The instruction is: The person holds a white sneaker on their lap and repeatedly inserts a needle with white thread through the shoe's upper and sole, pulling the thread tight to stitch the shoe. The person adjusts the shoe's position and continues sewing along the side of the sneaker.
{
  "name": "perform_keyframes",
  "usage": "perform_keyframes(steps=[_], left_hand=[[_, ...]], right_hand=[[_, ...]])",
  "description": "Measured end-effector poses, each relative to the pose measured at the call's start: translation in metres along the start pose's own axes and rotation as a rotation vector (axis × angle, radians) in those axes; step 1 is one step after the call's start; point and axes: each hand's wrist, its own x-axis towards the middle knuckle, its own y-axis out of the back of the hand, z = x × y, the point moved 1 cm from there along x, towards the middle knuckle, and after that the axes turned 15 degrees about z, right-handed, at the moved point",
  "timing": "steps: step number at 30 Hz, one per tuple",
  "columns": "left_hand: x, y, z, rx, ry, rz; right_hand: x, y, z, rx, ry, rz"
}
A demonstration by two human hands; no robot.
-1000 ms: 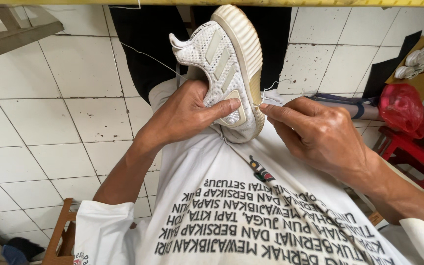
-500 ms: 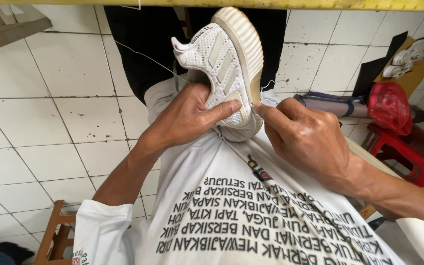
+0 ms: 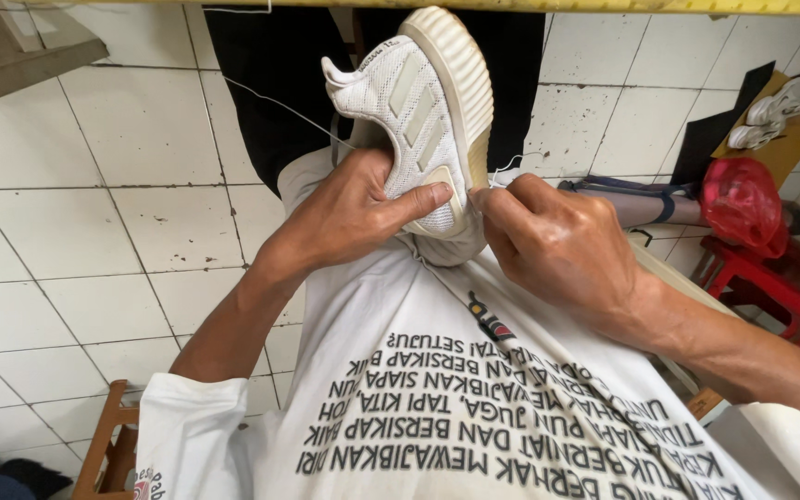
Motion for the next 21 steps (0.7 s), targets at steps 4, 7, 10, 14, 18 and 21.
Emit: perform_keyframes(steps=[4,7,10,14,18,21], left_hand=[[0.002,0.003,0.011,-0.018,-0.078,-0.032],[0.004,0.007,0.021,0.032,-0.08,-0.073],[0.004,0.011,0.02,0.065,-0.073,-0.102],[0.008,0.013,0.011,0.081,-0.107,-0.102],[0.006,0.019,0.009,0.105,-0.083,-0.122],[0.005,0.016,0.003,0.028,-0.162,-0.112]], right_hand=[[0.006,0.006,0.006,0.069,-0.011,-0.047],[0.014,0.015,0.006,0.144,-0.073,-0.084],[0.016,0.016,0.002,0.197,-0.146,-0.065],[0.02,0.016,-0.005,0.244,-0.212,-0.075],[0.016,0.03,0.015,0.417,-0.306,-0.379],[0.032,0.039,0.046,0.227,-0.177,0.106]])
